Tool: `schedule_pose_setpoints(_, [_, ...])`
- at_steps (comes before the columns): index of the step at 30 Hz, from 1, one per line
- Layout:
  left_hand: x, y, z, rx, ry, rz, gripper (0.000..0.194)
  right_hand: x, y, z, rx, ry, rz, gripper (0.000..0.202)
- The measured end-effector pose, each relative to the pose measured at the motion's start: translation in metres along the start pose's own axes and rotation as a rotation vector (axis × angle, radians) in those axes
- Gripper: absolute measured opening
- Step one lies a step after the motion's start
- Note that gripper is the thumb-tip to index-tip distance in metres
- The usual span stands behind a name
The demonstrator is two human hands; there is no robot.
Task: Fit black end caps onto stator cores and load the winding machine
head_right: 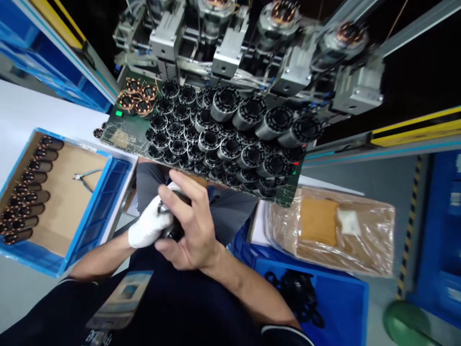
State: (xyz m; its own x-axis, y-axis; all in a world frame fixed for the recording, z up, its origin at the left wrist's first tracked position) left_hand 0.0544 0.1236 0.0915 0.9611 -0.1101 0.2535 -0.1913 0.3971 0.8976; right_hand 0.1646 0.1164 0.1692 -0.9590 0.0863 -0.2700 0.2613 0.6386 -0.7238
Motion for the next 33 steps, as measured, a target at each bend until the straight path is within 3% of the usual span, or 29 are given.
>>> schedule_pose_setpoints(3, [-0.026,0.059,-0.018,0.208,-0.027,-0.201,0.064,-0.04,0.015,0.02,0.045,0.076,-0.093,0.057])
schedule_pose_setpoints(5, [-0.041,0.116,-0.037,0.5,0.023,-0.568,0.055,-0.065,0.03,0.034,0.121,0.083,-0.071,0.046])
schedule_pose_setpoints(7, [-0.042,0.161,-0.066,0.76,0.046,-1.035,0.055,-0.08,0.048,0.048,0.217,0.071,-0.023,0.036])
schedule_pose_setpoints(10, [-0.037,0.191,-0.133,0.824,0.02,-1.507,0.06,-0.084,0.067,0.062,0.328,0.02,0.041,0.029])
schedule_pose_setpoints(14, [-0.026,0.184,-0.21,0.764,-0.091,-1.768,0.062,-0.071,0.078,0.073,0.386,-0.064,0.062,0.026])
schedule_pose_setpoints(18, [-0.018,0.16,-0.244,0.751,-0.187,-1.786,0.064,-0.061,0.085,0.074,0.389,-0.112,0.035,0.024])
schedule_pose_setpoints(23, [-0.016,0.151,-0.255,0.745,-0.224,-1.649,0.062,-0.054,0.1,0.068,0.399,-0.18,0.001,0.027])
schedule_pose_setpoints(33, [-0.005,0.15,-0.248,0.721,-0.228,-1.623,0.059,-0.031,0.111,0.063,0.344,-0.377,-0.001,0.022])
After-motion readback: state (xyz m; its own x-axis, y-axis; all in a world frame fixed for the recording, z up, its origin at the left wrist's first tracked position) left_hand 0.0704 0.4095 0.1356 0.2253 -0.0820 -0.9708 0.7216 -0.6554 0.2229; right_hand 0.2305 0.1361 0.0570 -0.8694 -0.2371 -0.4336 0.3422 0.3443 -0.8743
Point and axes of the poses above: each hand's wrist, its own z-axis away from the middle knuckle, its own x-axis out of the palm, y = z × x, the point moved 8 cm from there along -z, towards the middle knuckle, and after that the axes turned 8 degrees about y, right-handed, at the moved point
